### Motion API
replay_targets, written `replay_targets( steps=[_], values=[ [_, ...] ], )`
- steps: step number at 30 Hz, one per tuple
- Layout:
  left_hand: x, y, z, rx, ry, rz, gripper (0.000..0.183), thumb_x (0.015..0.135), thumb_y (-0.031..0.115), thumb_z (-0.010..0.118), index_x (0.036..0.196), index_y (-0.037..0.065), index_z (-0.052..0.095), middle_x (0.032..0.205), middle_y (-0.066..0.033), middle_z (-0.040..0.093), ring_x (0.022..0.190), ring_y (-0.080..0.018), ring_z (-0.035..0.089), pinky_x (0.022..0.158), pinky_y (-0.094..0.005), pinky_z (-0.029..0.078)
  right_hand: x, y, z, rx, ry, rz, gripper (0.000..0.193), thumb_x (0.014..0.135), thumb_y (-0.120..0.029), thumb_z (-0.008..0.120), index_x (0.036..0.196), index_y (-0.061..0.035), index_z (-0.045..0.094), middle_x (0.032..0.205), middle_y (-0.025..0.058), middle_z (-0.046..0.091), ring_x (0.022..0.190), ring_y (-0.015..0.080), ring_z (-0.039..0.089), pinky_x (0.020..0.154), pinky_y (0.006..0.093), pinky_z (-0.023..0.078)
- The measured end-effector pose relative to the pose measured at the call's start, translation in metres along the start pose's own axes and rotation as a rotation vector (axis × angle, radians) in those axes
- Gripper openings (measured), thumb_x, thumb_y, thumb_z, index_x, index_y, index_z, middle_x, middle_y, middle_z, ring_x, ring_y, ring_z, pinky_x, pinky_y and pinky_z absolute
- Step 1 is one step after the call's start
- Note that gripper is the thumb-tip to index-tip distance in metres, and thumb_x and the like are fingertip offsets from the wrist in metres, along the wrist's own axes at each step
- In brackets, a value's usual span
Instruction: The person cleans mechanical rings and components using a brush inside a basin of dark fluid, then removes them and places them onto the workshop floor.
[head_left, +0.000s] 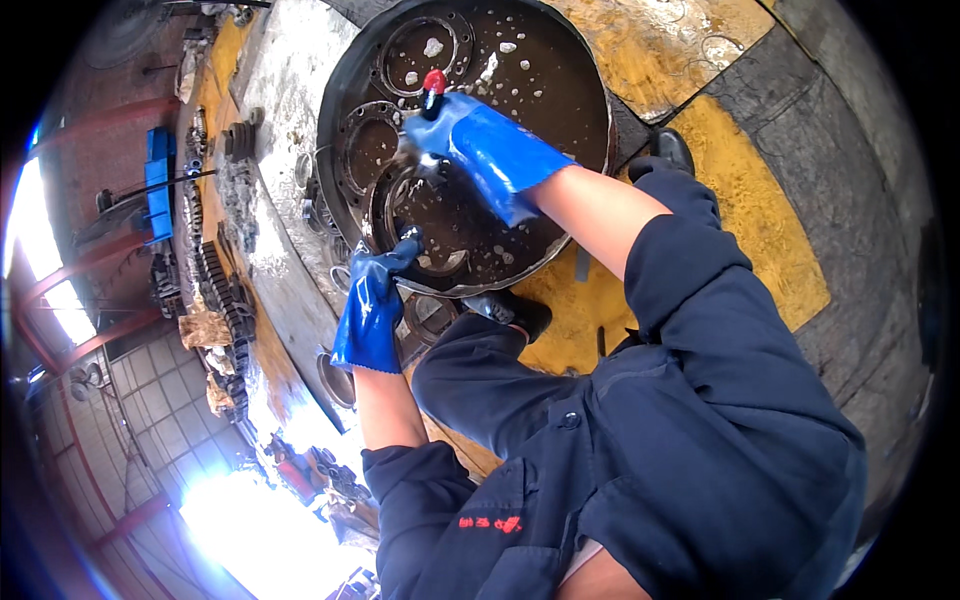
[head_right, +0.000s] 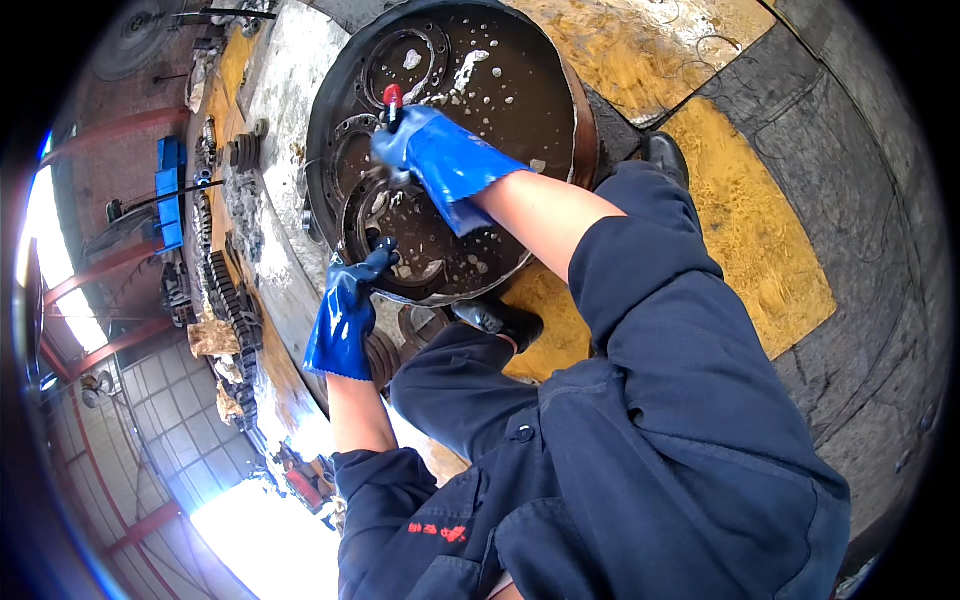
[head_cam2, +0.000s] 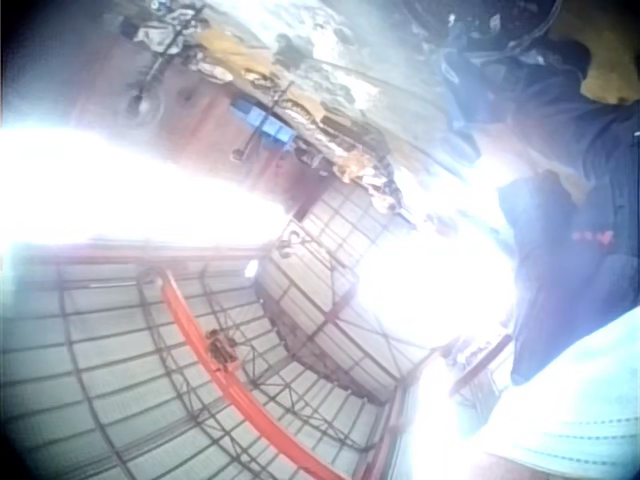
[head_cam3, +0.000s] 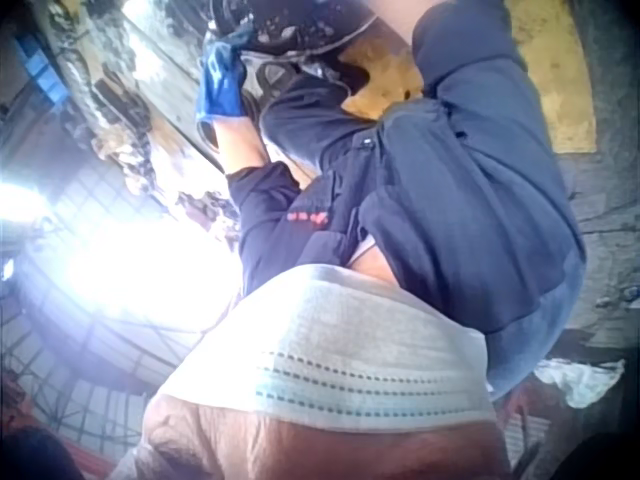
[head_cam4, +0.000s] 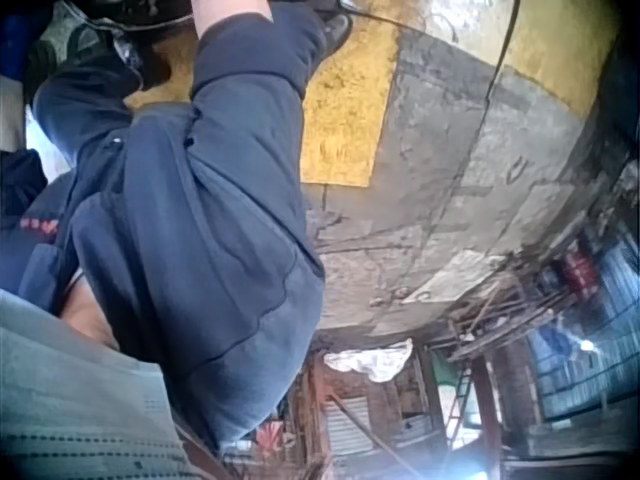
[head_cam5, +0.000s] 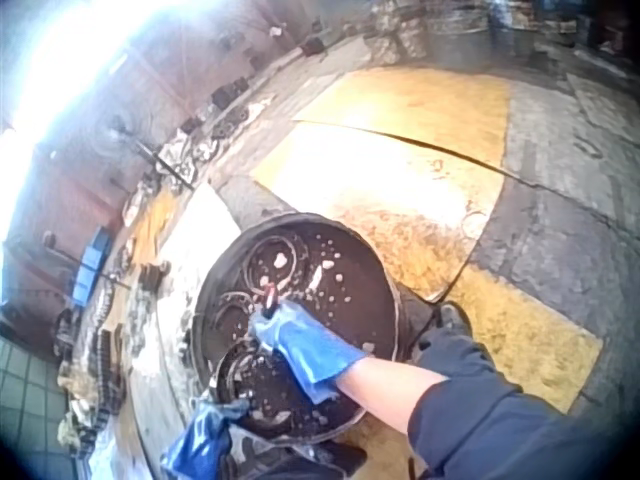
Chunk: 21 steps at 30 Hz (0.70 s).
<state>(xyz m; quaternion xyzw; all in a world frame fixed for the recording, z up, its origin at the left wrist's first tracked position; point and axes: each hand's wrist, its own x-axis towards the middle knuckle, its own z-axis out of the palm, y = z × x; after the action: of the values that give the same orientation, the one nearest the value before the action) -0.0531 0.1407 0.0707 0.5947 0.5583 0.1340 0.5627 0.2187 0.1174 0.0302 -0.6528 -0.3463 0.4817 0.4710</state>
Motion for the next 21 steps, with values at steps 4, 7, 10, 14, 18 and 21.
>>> replay_targets(
  steps=[4,7,10,14,18,21],
  values=[
    [0.004,-0.011,-0.005,-0.161,-0.037,-0.013,0.044,0.09,0.003,0.08,0.131,0.0,0.068,0.112,-0.0144,0.079,0.096,-0.0271,0.077,0.086,-0.0394,0.06,-0.002,0.012,0.012,0.188,0.109,0.007,0.04,0.095,-0.037,0.06,0.101,-0.0026,0.079,0.088,0.0168,0.078,0.083,0.0283,0.076,0.08,0.0388,0.058],
    [0.002,-0.016,-0.014,-0.2,0.026,-0.055,0.047,0.084,-0.011,0.07,0.13,-0.003,0.067,0.113,-0.0165,0.078,0.098,-0.0285,0.077,0.089,-0.0374,0.062,-0.023,-0.005,0.021,0.119,0.129,0.141,0.044,0.093,-0.042,0.061,0.104,-0.0022,0.079,0.093,0.0197,0.078,0.088,0.0308,0.076,0.084,0.0389,0.058],
    [0.012,-0.006,0.004,-0.276,-0.052,0.006,0.045,0.084,-0.005,0.076,0.128,-0.004,0.067,0.111,-0.0166,0.078,0.096,-0.0288,0.077,0.083,-0.0367,0.063,0.001,0.042,0.011,-0.058,0.235,0.103,0.048,0.091,-0.048,0.061,0.102,-0.0039,0.077,0.099,0.0213,0.077,0.1,0.0345,0.074,0.092,0.0421,0.056],
    [0.005,-0.018,-0.011,-0.257,0.036,-0.032,0.041,0.084,0.002,0.08,0.124,-0.002,0.068,0.107,-0.0163,0.077,0.092,-0.0262,0.076,0.079,-0.0346,0.061,-0.018,0.017,0.026,-0.292,0.114,0.102,0.046,0.091,-0.048,0.062,0.103,-0.0071,0.078,0.103,0.0206,0.078,0.1,0.0347,0.075,0.091,0.0437,0.058],
    [0.004,-0.026,-0.012,-0.347,0.008,0.012,0.038,0.093,0.01,0.075,0.128,-0.003,0.066,0.1,-0.0151,0.075,0.085,-0.0256,0.072,0.077,-0.0344,0.057,-0.042,0.027,0.047,-0.582,0.014,-0.425,0.039,0.092,-0.047,0.069,0.114,-0.0161,0.077,0.104,0.0111,0.078,0.099,0.0356,0.074,0.089,0.0433,0.06],
    [0.011,-0.031,-0.008,-0.365,-0.06,0.07,0.045,0.088,0.015,0.076,0.125,-0.008,0.066,0.099,-0.017,0.075,0.086,-0.028,0.072,0.077,-0.0359,0.057,-0.02,0.051,0.052,-0.699,0.073,-0.683,0.03,0.092,-0.039,0.071,0.115,-0.0191,0.075,0.105,0.0092,0.078,0.098,0.0356,0.074,0.084,0.044,0.06]
  ],
)
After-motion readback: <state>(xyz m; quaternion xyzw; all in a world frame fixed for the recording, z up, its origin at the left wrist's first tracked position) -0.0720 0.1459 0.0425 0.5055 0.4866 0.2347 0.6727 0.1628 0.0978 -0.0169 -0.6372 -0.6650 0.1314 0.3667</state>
